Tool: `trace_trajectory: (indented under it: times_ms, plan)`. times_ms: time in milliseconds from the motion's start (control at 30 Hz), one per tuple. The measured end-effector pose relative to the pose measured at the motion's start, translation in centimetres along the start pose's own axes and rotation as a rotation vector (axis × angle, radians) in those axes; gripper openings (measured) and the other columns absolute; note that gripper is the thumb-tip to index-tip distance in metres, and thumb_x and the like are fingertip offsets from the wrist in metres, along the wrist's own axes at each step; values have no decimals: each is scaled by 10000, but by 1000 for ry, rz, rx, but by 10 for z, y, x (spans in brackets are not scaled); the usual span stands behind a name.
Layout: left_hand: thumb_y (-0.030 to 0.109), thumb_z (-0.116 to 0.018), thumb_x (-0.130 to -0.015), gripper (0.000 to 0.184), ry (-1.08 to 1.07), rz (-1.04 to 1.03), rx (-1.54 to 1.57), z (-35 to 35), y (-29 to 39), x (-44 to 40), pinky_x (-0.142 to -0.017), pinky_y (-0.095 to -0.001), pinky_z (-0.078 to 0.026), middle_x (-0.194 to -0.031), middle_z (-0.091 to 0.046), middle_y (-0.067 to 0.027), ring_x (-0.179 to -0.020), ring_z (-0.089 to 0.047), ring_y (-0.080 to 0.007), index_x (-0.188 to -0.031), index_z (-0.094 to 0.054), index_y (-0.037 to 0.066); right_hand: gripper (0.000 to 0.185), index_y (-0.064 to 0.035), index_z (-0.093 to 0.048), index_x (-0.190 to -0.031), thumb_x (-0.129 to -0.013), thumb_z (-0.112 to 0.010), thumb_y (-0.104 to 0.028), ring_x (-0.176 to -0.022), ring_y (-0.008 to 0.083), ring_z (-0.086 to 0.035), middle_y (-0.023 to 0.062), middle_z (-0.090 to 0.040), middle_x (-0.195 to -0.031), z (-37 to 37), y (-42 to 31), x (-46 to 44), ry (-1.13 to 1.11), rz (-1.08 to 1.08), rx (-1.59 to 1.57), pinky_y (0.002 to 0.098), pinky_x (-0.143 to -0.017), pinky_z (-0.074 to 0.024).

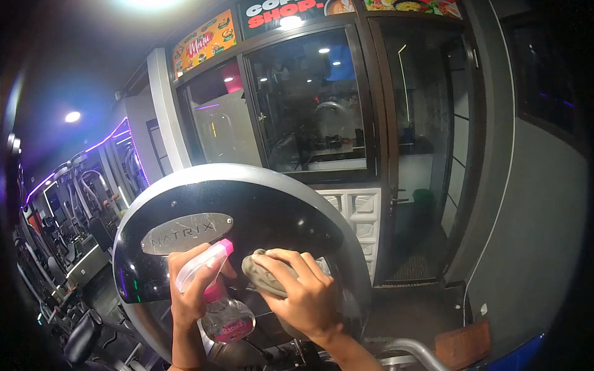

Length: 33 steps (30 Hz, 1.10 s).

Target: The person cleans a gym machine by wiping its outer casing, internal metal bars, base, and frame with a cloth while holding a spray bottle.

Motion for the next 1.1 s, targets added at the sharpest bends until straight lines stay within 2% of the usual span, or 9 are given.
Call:
trace_trajectory:
  times_ms: [33,100,233,333,567,733,833,900,1100]
  plan:
    - [162,-614,-883,231,-6,3,0,-1,0,1,-505,-272,-421,-588,-607,-76,-482,-568,-148,-755,-676,-20,527,-129,-732,-1057,-554,-831,-3,-904,255,-679,47,-690,-1040,3,-1,3,0,-25,-18,355,-788,-558]
    - [141,-621,-876,212,-25,0,-38,-3,1,3,-495,-268,-417,-598,-614,-79,-475,-567,-158,-748,-663,-22,530,-190,-720,-1114,-611,-848,-86,-898,223,-661,-3,-677,-1058,10,15,8,27,-43,14,349,-789,-561]
    - [136,-633,-868,212,-48,-10,-10,-7,-2,8,-474,-292,-394,-561,-560,-75,-455,-541,-166,-722,-633,-18,442,-120,-729,-1078,-653,-809,-26,-941,284,-688,81,-687,-1057,25,60,18,205,-217,52,370,-810,-560]
    - [143,-639,-868,212,-60,-26,-3,-13,1,12,-469,-294,-388,-563,-552,-74,-454,-538,-171,-725,-635,-13,397,-87,-730,-1053,-668,-795,-14,-941,305,-697,99,-689,-1044,27,67,17,262,-257,34,378,-814,-563]
    - [126,-643,-874,157,-126,-124,-13,-39,3,9,-478,-290,-410,-576,-560,-72,-467,-552,-164,-810,-661,-17,521,-156,-723,-1116,-614,-848,-87,-919,255,-655,36,-679,-1081,8,21,26,108,-33,-20,369,-824,-546]
    - [122,-646,-870,152,-155,-86,27,-52,2,5,-458,-296,-400,-562,-553,-69,-459,-544,-165,-811,-655,-17,466,-150,-741,-1065,-617,-842,-73,-925,254,-671,42,-684,-1067,28,62,25,143,-156,100,368,-811,-557]
    - [129,-651,-864,153,-150,-124,-12,-55,-1,4,-456,-299,-399,-561,-546,-75,-453,-545,-185,-805,-652,-12,450,-115,-732,-1058,-623,-840,-67,-936,270,-685,78,-697,-1030,36,84,16,151,-199,28,369,-810,-560]
    - [133,-655,-860,154,-145,-149,-37,-55,-2,4,-457,-300,-400,-564,-544,-80,-451,-547,-197,-803,-650,-10,441,-111,-728,-1060,-635,-837,-66,-923,267,-686,82,-700,-1025,36,79,0,134,-154,67,369,-803,-562]
    - [138,-668,-849,151,-199,-36,-47,-56,-3,7,-459,-315,-405,-597,-557,-103,-454,-546,-229,-812,-655,-8,409,-120,-714,-1067,-675,-831,-121,-896,248,-665,37,-686,-1018,14,43,-50,5,65,5,358,-803,-549]
Point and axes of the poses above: each hand's wrist, its own x-axis away from the middle knuckle, its own z-axis out of the back of the hand, y = z × x, the point moved 5 cm from there along -x, towards the middle knuckle
